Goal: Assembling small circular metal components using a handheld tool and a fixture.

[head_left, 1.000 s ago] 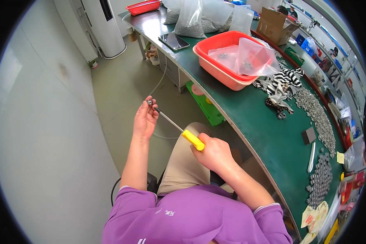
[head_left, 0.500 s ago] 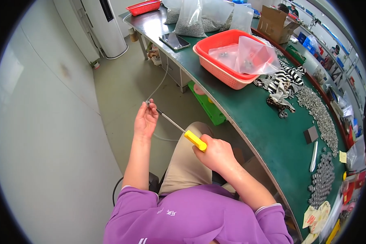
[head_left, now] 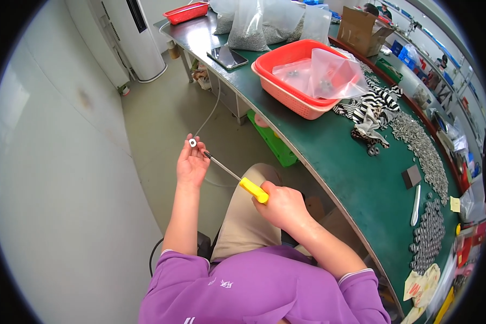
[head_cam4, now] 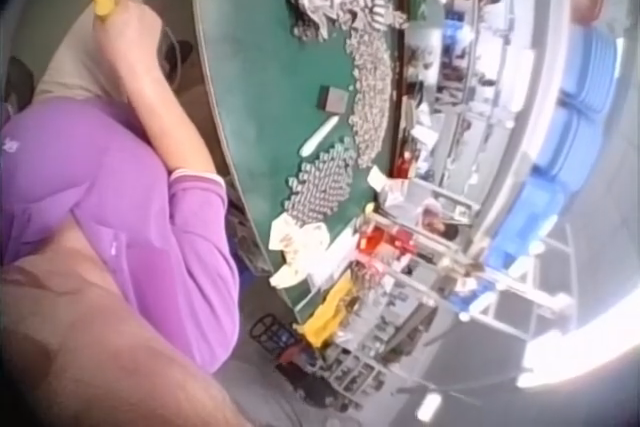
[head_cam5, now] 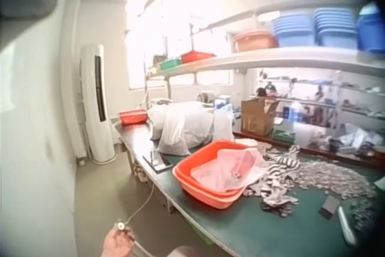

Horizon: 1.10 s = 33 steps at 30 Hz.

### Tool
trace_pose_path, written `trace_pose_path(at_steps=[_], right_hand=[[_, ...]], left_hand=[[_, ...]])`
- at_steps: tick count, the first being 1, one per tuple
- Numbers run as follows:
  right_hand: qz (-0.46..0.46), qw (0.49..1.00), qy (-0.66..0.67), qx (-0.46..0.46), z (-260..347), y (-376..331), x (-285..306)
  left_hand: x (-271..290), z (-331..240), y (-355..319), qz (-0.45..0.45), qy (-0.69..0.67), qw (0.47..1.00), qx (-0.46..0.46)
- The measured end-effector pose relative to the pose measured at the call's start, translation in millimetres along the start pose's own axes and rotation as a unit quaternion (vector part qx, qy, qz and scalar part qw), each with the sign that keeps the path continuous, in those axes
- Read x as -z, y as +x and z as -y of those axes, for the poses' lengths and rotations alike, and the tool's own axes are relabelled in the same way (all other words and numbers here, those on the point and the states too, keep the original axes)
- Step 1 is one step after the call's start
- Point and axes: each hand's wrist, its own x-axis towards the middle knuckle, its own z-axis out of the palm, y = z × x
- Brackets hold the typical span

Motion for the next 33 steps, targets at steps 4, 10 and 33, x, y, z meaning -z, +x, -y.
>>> trace_pose_path(at_steps=[4,10,33], right_hand=[[-0.012,1.000,0.012,0.009,-3,-1,-3],[-0.061,0.992,0.109,0.014,10,6,25],[-0.212,0.973,0.071,-0.063,16,181,128]], left_hand=[[2,-7,0,0.019,-0.026,0.999,0.007],[-2,-4,0,0.050,-0.002,0.999,-0.005],[-11,5,-8,0.081,0.122,0.989,-0.036]])
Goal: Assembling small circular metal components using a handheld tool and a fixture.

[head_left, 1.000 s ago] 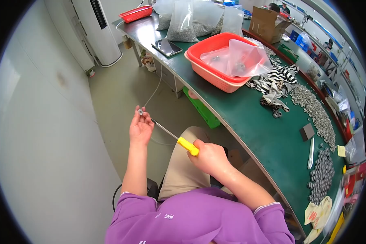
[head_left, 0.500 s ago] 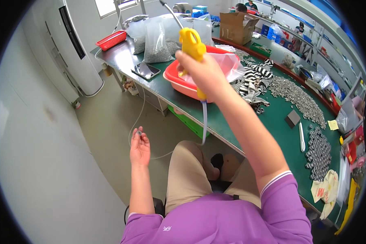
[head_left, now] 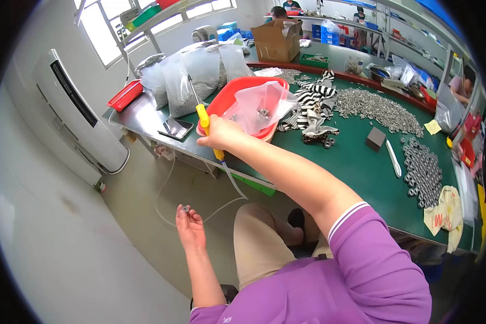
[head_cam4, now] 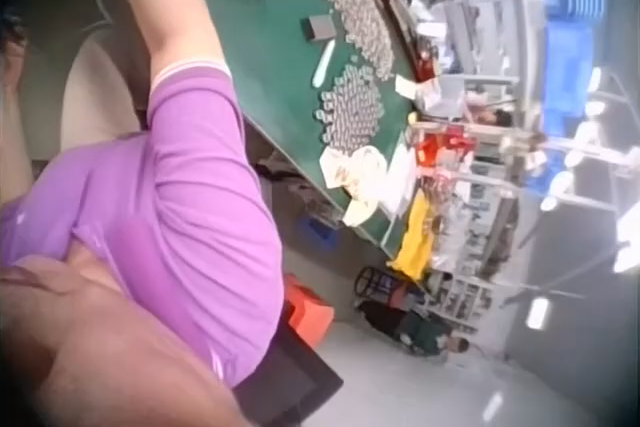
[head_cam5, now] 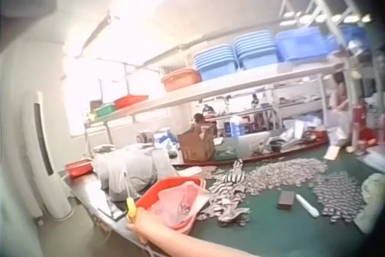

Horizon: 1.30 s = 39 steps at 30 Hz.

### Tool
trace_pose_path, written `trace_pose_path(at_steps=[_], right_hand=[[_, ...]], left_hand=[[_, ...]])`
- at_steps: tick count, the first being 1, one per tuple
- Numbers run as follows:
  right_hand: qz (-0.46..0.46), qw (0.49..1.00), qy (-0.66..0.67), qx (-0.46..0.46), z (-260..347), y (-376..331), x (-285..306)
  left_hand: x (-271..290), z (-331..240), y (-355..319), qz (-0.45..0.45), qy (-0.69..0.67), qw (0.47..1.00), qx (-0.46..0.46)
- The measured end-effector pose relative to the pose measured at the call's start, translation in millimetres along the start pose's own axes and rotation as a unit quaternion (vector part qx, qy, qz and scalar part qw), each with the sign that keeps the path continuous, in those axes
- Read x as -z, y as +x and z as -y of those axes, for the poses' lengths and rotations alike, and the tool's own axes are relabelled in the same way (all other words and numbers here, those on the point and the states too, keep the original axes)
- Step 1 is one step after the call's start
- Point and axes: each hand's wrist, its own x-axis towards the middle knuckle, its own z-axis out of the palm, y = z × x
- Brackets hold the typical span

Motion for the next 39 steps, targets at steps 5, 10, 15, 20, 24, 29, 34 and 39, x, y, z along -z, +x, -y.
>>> trace_pose_path(at_steps=[5,10,15,20,24,29,34,39], right_hand=[[-0.020,0.984,-0.129,0.119,-18,-56,29],[0.052,0.908,-0.077,0.409,-63,-205,89],[0.010,0.938,-0.114,0.328,-127,-270,141],[0.008,0.946,-0.094,0.311,-158,-294,142],[0.031,0.928,-0.120,0.351,-180,-304,126],[0.007,0.905,-0.100,0.414,-195,-297,115],[0.055,0.917,-0.072,0.390,-198,-295,118],[0.032,0.921,-0.044,0.385,-202,-300,116]], left_hand=[[-21,6,-4,0.047,0.065,0.997,-0.017],[-45,3,-22,0.084,0.197,0.975,-0.067],[-162,35,-14,0.275,0.373,0.872,-0.155],[-293,78,16,0.381,0.484,0.758,-0.215],[-321,155,15,0.463,0.631,0.575,-0.237],[-304,221,38,0.418,0.715,0.489,-0.274],[-281,237,52,0.415,0.691,0.540,-0.243],[-297,223,38,0.406,0.608,0.631,-0.260]])
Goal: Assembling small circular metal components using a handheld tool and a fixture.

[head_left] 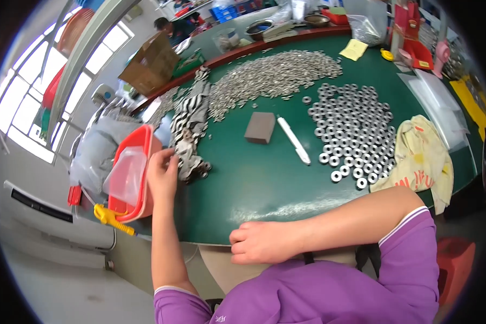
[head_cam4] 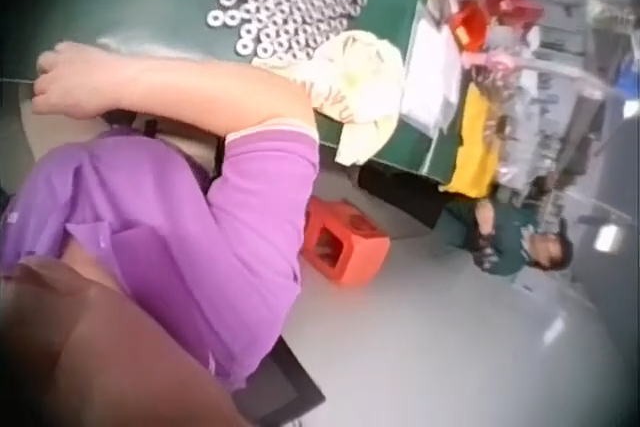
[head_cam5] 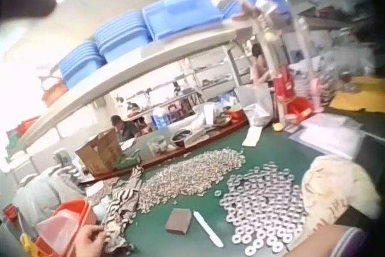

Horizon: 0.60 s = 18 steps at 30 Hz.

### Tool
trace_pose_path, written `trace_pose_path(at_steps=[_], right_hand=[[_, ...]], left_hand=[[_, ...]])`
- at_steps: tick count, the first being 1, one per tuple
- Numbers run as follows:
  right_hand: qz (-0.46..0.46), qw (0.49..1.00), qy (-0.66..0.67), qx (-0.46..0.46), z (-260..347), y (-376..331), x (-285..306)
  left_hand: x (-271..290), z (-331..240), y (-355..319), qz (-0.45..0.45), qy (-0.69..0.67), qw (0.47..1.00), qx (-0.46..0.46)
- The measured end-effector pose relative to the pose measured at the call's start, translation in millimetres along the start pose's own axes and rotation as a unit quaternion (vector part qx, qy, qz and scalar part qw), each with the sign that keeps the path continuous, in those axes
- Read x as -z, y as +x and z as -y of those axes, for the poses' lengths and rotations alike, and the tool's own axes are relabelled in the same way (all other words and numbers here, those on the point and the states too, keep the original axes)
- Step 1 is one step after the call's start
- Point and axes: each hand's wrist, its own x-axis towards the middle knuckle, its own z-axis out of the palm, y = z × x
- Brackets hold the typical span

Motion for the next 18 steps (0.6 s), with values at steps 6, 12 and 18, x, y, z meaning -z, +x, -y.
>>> trace_pose_path(at_steps=[6,12,18], right_hand=[[-0.037,0.999,-0.015,0.016,-4,2,-12],[-0.025,0.998,-0.056,0.006,-3,-1,-15],[-0.026,0.998,-0.060,0.010,-7,4,-18]], left_hand=[[-2,-17,-35,0.148,0.176,0.968,-0.100],[3,-23,-47,0.195,0.145,0.964,-0.108],[4,32,-31,0.152,0.189,0.960,-0.138]])
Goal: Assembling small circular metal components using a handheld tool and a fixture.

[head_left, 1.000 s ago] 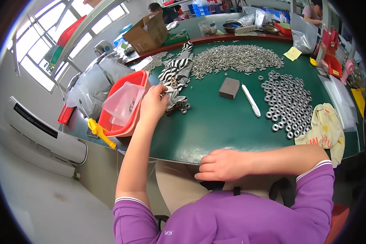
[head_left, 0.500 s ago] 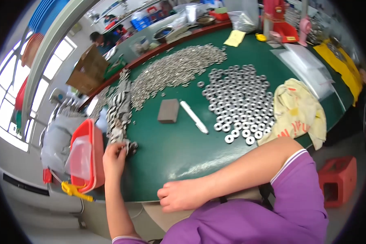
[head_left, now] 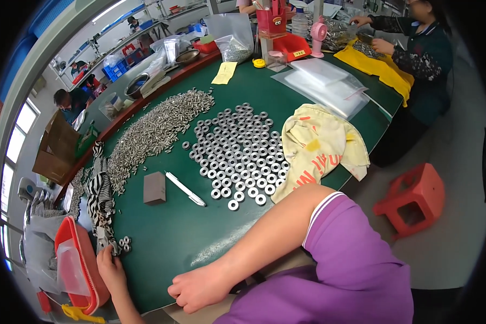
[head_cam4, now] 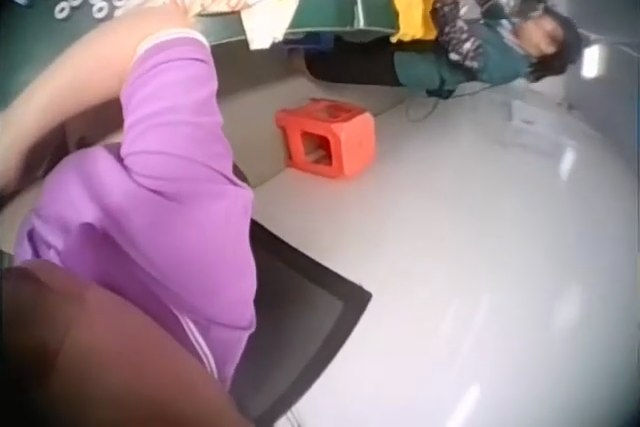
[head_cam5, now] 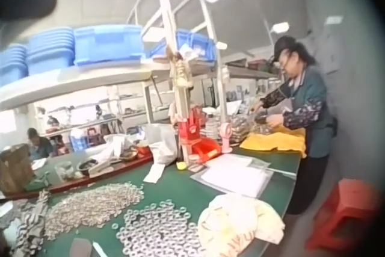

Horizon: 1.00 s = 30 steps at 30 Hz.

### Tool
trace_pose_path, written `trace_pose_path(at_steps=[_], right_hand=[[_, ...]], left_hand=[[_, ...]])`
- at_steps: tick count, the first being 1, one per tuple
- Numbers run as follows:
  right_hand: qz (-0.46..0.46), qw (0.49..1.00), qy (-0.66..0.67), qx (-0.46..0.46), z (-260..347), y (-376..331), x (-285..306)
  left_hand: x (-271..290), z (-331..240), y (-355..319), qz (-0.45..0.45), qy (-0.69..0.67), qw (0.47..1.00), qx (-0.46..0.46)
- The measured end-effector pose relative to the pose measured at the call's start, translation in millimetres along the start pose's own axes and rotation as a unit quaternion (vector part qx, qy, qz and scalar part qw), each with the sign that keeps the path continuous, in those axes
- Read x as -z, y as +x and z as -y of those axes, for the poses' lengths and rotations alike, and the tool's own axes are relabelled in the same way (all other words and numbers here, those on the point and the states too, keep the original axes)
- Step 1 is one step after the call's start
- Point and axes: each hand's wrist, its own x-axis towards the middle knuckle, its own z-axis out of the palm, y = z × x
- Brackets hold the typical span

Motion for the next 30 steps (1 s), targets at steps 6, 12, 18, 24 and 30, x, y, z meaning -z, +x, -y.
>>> trace_pose_path(at_steps=[6,12,18,24,30], right_hand=[[0.002,1.000,0.016,0.009,1,0,4],[0.012,1.000,0.017,0.009,1,-3,3],[-0.003,1.000,0.026,0.012,-1,-4,1],[-0.039,0.995,0.078,-0.050,3,6,13],[-0.196,0.959,0.044,-0.198,-16,35,44]], left_hand=[[-17,26,3,-0.036,0.015,0.999,0.036],[-6,8,10,0.036,-0.132,0.957,0.258],[2,12,-29,-0.067,-0.171,0.968,0.173],[26,-32,-60,-0.116,-0.414,0.869,0.243],[28,-94,-65,-0.062,-0.720,0.651,0.231]])
